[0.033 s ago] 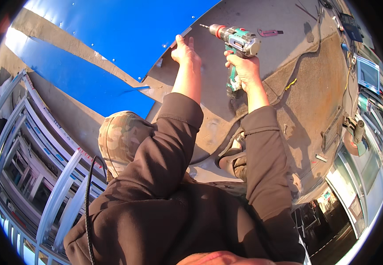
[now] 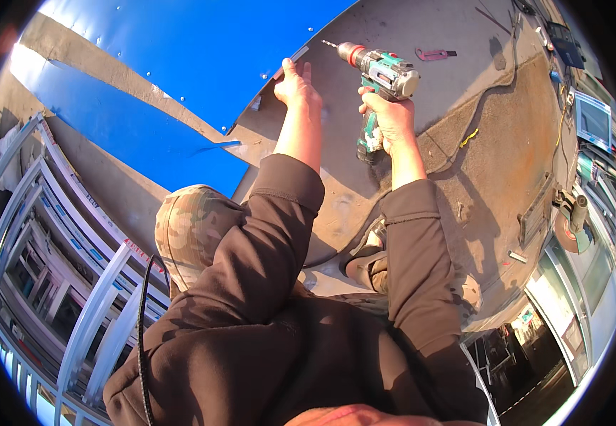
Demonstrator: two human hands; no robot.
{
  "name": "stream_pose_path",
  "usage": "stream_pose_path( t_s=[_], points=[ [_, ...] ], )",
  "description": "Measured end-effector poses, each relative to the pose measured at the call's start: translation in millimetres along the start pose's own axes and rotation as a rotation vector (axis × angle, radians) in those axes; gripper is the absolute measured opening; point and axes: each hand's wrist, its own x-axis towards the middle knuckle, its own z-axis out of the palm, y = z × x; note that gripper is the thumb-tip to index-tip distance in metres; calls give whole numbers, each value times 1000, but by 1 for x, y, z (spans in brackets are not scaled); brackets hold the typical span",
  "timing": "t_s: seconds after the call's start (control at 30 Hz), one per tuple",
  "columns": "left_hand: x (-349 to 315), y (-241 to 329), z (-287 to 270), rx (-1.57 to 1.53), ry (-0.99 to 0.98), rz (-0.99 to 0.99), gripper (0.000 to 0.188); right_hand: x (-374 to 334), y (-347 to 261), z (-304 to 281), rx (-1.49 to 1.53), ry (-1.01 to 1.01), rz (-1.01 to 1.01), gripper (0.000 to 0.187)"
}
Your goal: The person positions a metal bracket against a blue sheet, drills pilot holes, then uses a welding torch to tack-weld the bracket in place. They repeat the welding at another location on the sheet.
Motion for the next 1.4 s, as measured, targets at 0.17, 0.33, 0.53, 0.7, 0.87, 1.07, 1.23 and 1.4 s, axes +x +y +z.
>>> stream_pose_path(
  t_s=[0.17, 0.33, 0.53, 0.7, 0.87, 1.07, 1.23, 1.4],
  points=[
    [-8, -8, -61, 372, -56, -73, 32, 1, 60, -4, 350, -63, -16, 25],
    [-33, -9, -111, 1426, -116, 77, 39, 8, 103, -15, 539, -207, 72, 31],
    [-18, 5, -52, 887, -292, 294, 41, 0, 127, -14, 682, -302, 182, 26],
    [-2, 8, -34, 488, -375, 103, 25, -3, 137, -3, 817, -330, 254, 20],
    [4, 8, -41, 446, -359, 148, 32, -7, 141, 4, 802, -314, 266, 21],
    [0, 11, -38, 559, -326, 184, 32, -12, 147, 12, 809, -320, 272, 26],
    [-6, 10, -36, 548, -297, 197, 27, -13, 152, 14, 815, -324, 274, 27],
    [-7, 10, -35, 541, -309, 191, 24, -15, 151, 14, 829, -328, 259, 27]
  ],
)
